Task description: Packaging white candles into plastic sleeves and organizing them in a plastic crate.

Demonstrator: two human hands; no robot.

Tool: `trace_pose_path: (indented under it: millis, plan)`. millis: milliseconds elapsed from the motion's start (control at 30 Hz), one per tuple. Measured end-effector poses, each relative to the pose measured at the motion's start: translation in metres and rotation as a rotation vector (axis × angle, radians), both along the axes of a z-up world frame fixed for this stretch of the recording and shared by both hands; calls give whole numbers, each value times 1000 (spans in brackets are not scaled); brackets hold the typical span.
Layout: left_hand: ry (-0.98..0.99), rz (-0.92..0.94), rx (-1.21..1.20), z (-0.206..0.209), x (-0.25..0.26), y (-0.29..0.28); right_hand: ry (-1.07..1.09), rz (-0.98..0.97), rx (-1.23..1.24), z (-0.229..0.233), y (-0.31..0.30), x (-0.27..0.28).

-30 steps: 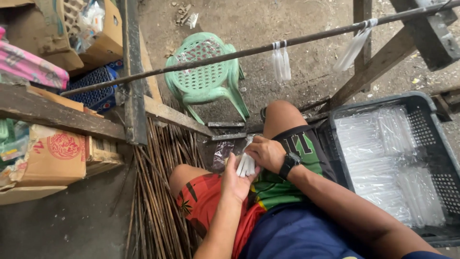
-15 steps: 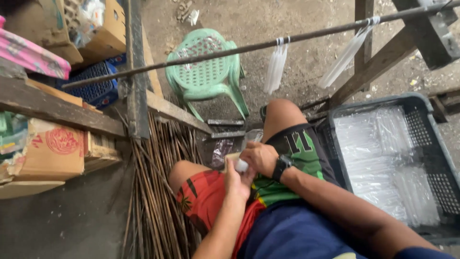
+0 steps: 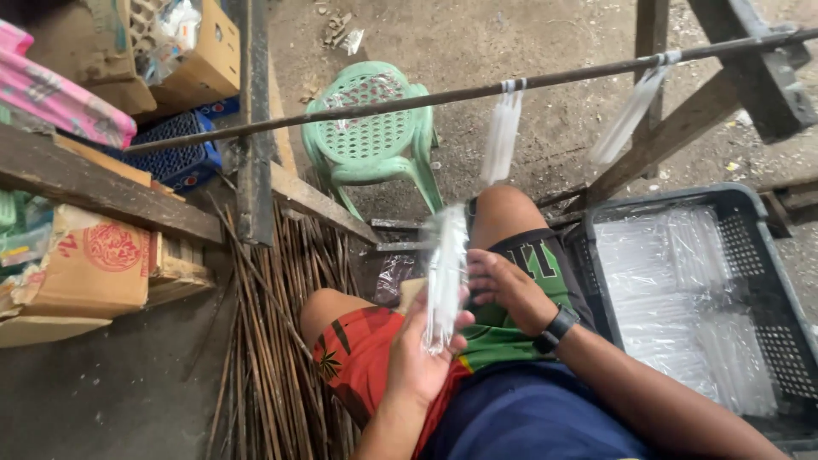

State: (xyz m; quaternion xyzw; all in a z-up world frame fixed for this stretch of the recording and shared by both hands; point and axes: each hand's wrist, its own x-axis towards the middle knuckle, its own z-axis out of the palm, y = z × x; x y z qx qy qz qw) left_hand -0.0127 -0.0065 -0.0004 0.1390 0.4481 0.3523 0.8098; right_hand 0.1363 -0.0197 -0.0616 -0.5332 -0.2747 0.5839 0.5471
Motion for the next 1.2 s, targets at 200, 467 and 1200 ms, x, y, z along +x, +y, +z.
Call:
trace_pose_path:
  millis: [200, 467, 1200]
  plan:
    - [-130, -187, -172, -40, 14, -29, 840, -55, 69, -5, -10, 17]
    - [333, -738, 678, -11, 4, -32, 735, -54, 100, 15, -24, 30]
    - [470, -661, 858, -13, 2, -14, 657, -241, 41, 15, -13, 24]
